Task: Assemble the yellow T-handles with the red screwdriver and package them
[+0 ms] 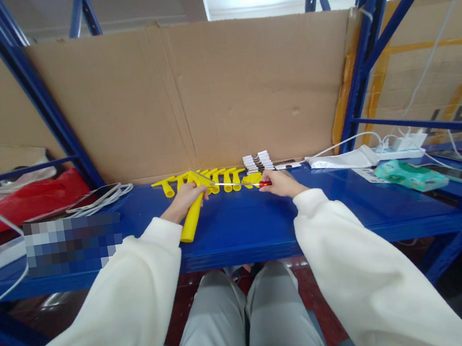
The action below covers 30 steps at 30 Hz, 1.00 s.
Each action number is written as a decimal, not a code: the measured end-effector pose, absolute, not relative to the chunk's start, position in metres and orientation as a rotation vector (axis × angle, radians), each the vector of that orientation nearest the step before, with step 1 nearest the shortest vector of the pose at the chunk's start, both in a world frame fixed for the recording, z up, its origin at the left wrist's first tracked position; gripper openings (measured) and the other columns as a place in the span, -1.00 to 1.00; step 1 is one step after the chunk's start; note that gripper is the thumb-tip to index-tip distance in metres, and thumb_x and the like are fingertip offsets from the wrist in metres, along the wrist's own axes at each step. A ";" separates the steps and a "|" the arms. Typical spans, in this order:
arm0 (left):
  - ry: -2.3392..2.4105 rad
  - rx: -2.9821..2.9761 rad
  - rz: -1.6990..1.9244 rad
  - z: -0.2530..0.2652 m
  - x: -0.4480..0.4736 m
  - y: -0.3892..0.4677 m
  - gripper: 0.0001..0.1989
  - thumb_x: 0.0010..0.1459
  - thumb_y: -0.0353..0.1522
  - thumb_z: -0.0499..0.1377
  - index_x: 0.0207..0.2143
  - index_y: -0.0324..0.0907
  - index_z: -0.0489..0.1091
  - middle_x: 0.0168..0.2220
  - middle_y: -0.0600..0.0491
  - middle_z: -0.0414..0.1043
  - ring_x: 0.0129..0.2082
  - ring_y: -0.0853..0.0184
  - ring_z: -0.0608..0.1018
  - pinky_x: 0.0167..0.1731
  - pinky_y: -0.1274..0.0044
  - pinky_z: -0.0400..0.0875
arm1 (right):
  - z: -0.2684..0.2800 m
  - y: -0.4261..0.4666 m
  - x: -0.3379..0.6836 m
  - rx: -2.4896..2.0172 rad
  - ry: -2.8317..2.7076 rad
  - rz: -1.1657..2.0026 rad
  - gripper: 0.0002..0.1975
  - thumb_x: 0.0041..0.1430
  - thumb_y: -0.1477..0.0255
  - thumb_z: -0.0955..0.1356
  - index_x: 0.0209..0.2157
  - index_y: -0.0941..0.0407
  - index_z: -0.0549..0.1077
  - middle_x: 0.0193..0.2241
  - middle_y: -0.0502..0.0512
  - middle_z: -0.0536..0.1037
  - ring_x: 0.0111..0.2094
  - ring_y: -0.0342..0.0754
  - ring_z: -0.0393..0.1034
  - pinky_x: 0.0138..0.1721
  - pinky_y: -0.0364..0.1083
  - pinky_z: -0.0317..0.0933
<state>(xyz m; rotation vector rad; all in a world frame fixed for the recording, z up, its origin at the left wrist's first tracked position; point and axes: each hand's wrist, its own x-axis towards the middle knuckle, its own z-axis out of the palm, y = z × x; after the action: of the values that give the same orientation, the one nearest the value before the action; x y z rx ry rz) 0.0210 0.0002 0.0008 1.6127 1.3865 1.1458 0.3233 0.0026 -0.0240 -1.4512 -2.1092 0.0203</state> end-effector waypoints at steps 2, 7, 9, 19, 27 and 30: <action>1.387 1.616 1.152 0.001 0.021 0.000 -0.79 -0.09 -0.50 0.14 -0.73 -0.19 0.33 -0.75 0.07 0.29 -0.74 0.42 0.32 -0.67 0.59 0.24 | -0.024 0.002 0.323 -1.445 -2.108 0.020 -0.81 0.03 0.33 0.44 -0.39 0.06 0.35 -0.39 0.04 0.56 -0.34 -0.02 0.44 -0.28 -0.09 0.25; 1.391 1.629 1.144 0.001 0.021 0.001 -0.74 -0.08 -0.51 0.13 -0.77 -0.21 0.32 -0.77 0.06 0.28 -0.75 0.45 0.31 -0.70 0.61 0.21 | -0.024 0.002 0.322 -1.438 -2.098 0.013 -0.80 0.03 0.32 0.44 -0.39 0.06 0.35 -0.40 0.03 0.56 -0.36 -0.02 0.43 -0.30 -0.10 0.25; 1.397 1.634 1.142 0.000 0.021 0.002 -0.74 -0.08 -0.52 0.13 -0.78 -0.21 0.32 -0.77 0.06 0.27 -0.75 0.45 0.31 -0.70 0.62 0.21 | -0.025 0.003 0.322 -1.440 -2.095 0.012 -0.80 0.03 0.32 0.44 -0.39 0.06 0.35 -0.40 0.03 0.56 -0.35 -0.02 0.44 -0.29 -0.10 0.25; 1.397 1.622 1.133 0.001 0.022 0.000 -0.73 -0.06 -0.51 0.13 -0.77 -0.22 0.33 -0.77 0.07 0.28 -0.76 0.46 0.30 -0.70 0.63 0.21 | -0.024 0.002 0.323 -1.448 -2.114 -0.002 -0.80 0.04 0.33 0.44 -0.40 0.06 0.33 -0.39 0.05 0.56 -0.36 -0.02 0.44 -0.29 -0.10 0.24; 1.429 1.636 1.112 0.004 0.023 -0.002 -0.73 -0.04 -0.52 0.12 -0.76 -0.22 0.33 -0.75 0.06 0.30 -0.75 0.45 0.31 -0.67 0.59 0.22 | -0.023 0.001 0.321 -1.486 -2.117 -0.066 -0.82 0.05 0.36 0.44 -0.36 0.05 0.35 -0.38 0.04 0.57 -0.35 -0.01 0.45 -0.29 -0.10 0.23; 1.439 1.635 1.105 0.004 0.023 -0.002 -0.74 -0.05 -0.52 0.12 -0.76 -0.22 0.33 -0.74 0.06 0.31 -0.75 0.45 0.31 -0.67 0.60 0.22 | -0.018 -0.006 0.316 -1.537 -2.128 -0.163 -0.84 0.06 0.39 0.43 -0.35 0.06 0.35 -0.37 0.06 0.58 -0.35 0.01 0.45 -0.29 -0.10 0.18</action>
<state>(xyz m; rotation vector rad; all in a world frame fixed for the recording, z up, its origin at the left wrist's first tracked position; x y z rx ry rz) 0.0232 -0.0016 0.0038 1.6347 1.4393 1.1053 0.3157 -0.0061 -0.0178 -1.5368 -2.1275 -0.1631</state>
